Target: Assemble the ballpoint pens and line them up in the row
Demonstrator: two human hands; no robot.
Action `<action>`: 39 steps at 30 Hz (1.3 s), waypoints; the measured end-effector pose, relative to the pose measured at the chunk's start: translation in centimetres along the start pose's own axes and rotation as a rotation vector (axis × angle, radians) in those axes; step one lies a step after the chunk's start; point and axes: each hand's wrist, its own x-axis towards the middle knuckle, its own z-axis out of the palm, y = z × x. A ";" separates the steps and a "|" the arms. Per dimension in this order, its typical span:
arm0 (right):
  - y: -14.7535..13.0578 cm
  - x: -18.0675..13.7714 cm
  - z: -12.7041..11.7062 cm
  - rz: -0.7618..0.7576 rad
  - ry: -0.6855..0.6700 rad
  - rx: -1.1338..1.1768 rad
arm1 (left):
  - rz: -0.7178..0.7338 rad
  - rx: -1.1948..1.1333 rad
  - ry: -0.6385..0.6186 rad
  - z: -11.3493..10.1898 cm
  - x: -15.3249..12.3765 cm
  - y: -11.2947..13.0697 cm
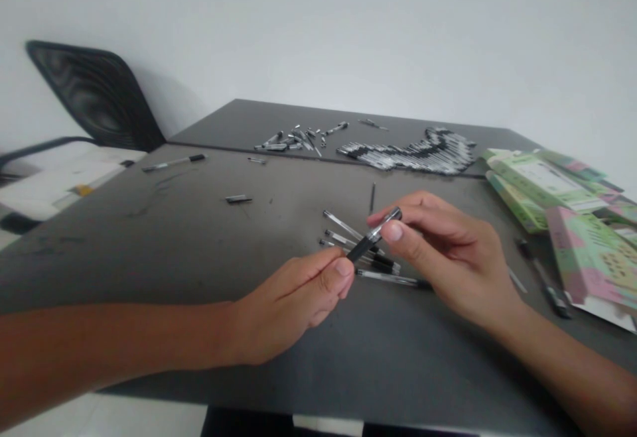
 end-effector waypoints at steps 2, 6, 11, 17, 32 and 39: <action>0.1 -0.1 -0.1 -0.023 0.007 -0.011 | 0.003 0.069 0.002 -0.1 -0.1 0.1; -0.4 -0.5 0.2 0.013 0.009 0.112 | -0.008 0.314 -0.016 -0.3 -0.3 0.6; -1.9 -1.4 1.3 0.075 -0.026 0.286 | 0.018 0.522 -0.083 -0.2 -0.2 1.4; -1.9 -2.1 1.6 0.134 -0.108 0.284 | 0.024 0.572 -0.124 0.0 -0.2 1.6; -2.1 -2.0 1.8 0.116 -0.210 0.325 | 0.025 0.589 -0.119 0.0 -0.1 1.7; -1.1 -1.6 2.2 0.146 -0.035 0.454 | 0.006 0.479 -0.023 0.1 -0.1 1.0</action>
